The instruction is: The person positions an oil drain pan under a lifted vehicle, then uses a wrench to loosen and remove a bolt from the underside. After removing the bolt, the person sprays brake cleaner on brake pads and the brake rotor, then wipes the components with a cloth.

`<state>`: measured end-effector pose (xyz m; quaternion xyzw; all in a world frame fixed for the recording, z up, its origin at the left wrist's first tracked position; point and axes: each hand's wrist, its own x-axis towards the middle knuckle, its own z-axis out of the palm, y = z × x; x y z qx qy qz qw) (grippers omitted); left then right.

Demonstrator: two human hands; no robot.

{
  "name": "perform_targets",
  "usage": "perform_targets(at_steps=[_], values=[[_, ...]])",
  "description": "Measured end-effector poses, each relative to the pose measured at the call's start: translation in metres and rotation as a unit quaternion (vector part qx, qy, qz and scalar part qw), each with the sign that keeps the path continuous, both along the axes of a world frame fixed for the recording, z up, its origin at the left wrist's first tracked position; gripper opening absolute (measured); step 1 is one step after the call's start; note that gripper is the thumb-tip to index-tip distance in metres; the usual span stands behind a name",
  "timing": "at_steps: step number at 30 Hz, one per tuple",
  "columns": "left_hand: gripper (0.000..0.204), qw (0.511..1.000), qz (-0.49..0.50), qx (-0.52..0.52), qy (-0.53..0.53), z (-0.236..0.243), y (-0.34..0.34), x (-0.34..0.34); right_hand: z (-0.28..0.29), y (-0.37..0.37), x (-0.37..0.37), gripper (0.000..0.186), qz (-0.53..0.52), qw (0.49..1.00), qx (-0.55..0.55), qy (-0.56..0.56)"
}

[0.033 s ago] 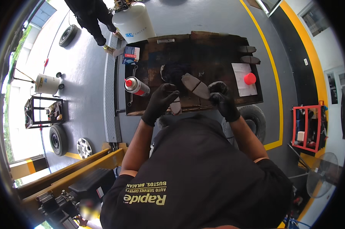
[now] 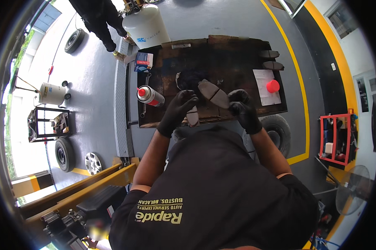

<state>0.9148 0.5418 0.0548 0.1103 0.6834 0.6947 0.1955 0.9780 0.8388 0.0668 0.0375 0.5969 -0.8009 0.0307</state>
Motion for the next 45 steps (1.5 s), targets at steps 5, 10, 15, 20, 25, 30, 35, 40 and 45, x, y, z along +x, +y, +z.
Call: perform_targets(at_steps=[5,10,15,20,25,30,35,40,45], values=[[0.043,0.984,-0.090,0.153,-0.011,0.040,0.028,-0.008,0.041,-0.052,0.004,0.020,-0.106,0.923,0.253,0.271],[0.048,0.970,-0.117,0.202,-0.069,0.072,0.036,-0.021,0.081,-0.057,0.005,0.027,-0.009,0.658,0.608,0.443],[0.062,0.958,-0.150,0.238,0.064,0.091,0.034,-0.032,0.115,-0.063,0.002,0.036,-0.008,0.665,0.608,0.434],[0.071,0.875,-0.190,0.429,-0.118,0.104,0.020,-0.040,0.147,-0.070,-0.018,0.038,-0.126,0.799,0.418,0.413],[0.066,0.898,-0.173,0.398,-0.076,0.115,0.003,-0.039,0.185,-0.074,-0.051,0.052,-0.014,0.722,0.524,0.452],[0.060,0.897,-0.172,0.402,-0.061,0.127,-0.017,-0.034,0.196,-0.101,-0.065,0.074,0.105,0.701,0.515,0.481],[0.080,0.904,-0.146,0.398,-0.063,0.130,-0.031,-0.030,0.196,-0.109,-0.073,0.089,0.178,0.731,0.443,0.488],[0.081,0.915,-0.133,0.379,-0.035,0.124,-0.038,-0.033,0.203,-0.113,-0.078,0.086,0.193,0.706,0.464,0.499],[0.074,0.918,-0.151,0.365,-0.028,0.127,-0.046,-0.039,0.207,-0.117,-0.085,0.058,0.162,0.690,0.504,0.494]])
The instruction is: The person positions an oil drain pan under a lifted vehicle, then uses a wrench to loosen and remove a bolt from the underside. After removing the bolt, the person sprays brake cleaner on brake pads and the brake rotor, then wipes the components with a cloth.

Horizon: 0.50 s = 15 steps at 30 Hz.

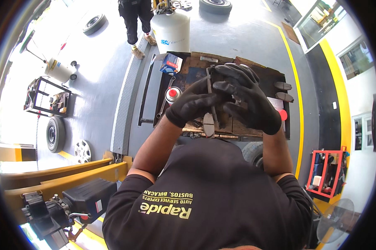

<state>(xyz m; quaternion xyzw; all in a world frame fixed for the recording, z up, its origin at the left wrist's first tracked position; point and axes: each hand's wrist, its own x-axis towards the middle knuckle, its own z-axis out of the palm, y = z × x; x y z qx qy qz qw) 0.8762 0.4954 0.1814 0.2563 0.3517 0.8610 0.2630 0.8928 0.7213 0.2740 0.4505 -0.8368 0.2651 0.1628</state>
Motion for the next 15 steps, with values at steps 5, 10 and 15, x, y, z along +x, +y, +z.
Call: perform_targets(at_steps=[5,10,15], values=[[0.065,0.999,0.006,0.027,-0.035,0.010,0.002,0.002,-0.012,-0.007,-0.006,0.043,-0.023,0.996,-0.091,-0.006],[0.074,1.000,0.021,0.001,0.009,0.017,0.012,0.002,-0.019,-0.017,-0.018,0.037,-0.065,0.956,-0.259,-0.123],[0.079,0.999,-0.001,-0.023,0.033,0.026,0.013,0.001,-0.015,-0.014,-0.025,0.031,0.008,0.854,-0.376,-0.360]])
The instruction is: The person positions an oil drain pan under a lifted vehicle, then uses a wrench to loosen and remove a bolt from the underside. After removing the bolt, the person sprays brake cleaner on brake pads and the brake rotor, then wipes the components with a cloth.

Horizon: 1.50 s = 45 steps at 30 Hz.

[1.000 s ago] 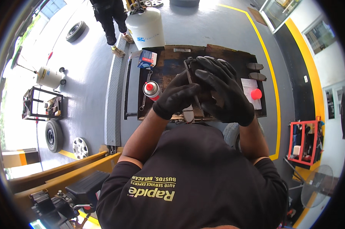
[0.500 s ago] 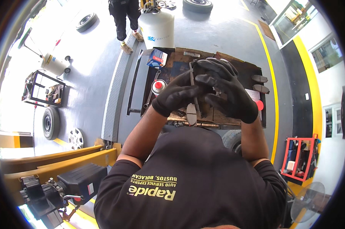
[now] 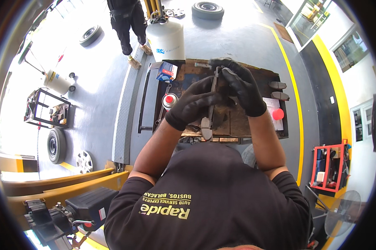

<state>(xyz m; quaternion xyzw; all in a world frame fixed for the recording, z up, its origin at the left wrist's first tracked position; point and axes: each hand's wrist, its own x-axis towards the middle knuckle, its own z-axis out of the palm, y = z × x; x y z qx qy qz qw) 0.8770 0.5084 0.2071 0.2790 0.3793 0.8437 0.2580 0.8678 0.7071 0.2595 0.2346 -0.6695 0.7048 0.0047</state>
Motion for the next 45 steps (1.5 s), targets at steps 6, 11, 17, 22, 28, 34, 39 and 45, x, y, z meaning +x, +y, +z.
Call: perform_targets(at_steps=[6,11,17,22,28,34,39,45], values=[[0.075,1.000,-0.023,-0.015,-0.003,0.013,-0.007,0.000,0.000,0.004,0.001,0.030,0.054,0.998,-0.025,-0.006],[0.064,1.000,-0.030,-0.006,-0.002,0.012,-0.010,0.000,-0.005,0.002,0.003,0.028,0.050,0.997,-0.046,-0.028],[0.066,1.000,0.009,0.008,-0.002,-0.007,-0.010,-0.005,-0.011,-0.005,-0.012,0.030,0.044,0.999,0.012,0.027],[0.067,0.994,0.074,0.032,-0.068,-0.031,-0.028,-0.005,-0.038,0.019,-0.049,0.030,-0.032,0.989,-0.142,-0.002],[0.048,0.896,0.289,-0.330,0.064,-0.070,-0.053,0.004,-0.176,0.061,-0.065,0.032,-0.106,0.960,0.244,-0.088],[0.056,0.941,0.220,-0.111,-0.233,-0.098,-0.058,0.012,-0.315,0.020,-0.059,0.035,-0.220,0.792,0.542,0.175],[0.076,0.955,0.134,0.032,-0.263,-0.100,-0.061,0.013,-0.333,0.009,-0.079,0.026,-0.169,0.744,0.632,0.135],[0.071,0.943,0.218,-0.042,-0.247,-0.090,-0.050,0.015,-0.270,0.016,-0.080,0.012,-0.276,0.817,0.480,0.162]])
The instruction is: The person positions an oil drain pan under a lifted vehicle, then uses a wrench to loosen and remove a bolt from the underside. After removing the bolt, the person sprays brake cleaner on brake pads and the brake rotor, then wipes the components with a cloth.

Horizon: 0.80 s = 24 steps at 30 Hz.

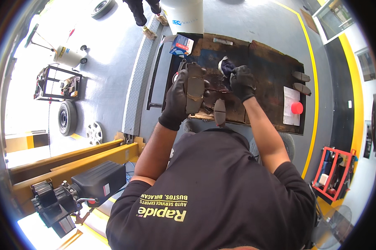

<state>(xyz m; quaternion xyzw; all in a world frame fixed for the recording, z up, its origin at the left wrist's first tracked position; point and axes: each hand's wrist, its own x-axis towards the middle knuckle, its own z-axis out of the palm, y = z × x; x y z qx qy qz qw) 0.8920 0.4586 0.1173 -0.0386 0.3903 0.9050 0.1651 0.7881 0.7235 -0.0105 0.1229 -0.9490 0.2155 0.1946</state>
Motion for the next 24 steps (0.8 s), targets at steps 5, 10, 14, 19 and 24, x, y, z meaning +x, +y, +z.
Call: perform_targets(at_steps=[5,10,14,19,24], values=[[0.057,0.994,0.013,-0.096,0.042,0.009,0.012,-0.015,0.116,-0.018,0.047,0.015,0.153,0.945,-0.265,0.114],[0.048,0.741,0.114,-0.533,0.392,0.011,0.034,-0.026,0.166,-0.060,0.069,0.026,0.205,0.954,-0.100,0.197],[0.051,0.900,0.046,-0.369,0.226,0.016,0.044,-0.033,0.181,-0.067,0.064,0.034,0.141,0.963,-0.123,0.193],[0.037,0.684,0.076,-0.604,0.402,0.020,0.038,-0.046,0.196,-0.060,0.063,0.032,0.119,0.957,-0.102,0.244],[0.038,0.546,0.151,-0.641,0.518,0.020,0.040,-0.051,0.187,-0.063,0.050,0.027,0.002,0.976,-0.101,0.194]])
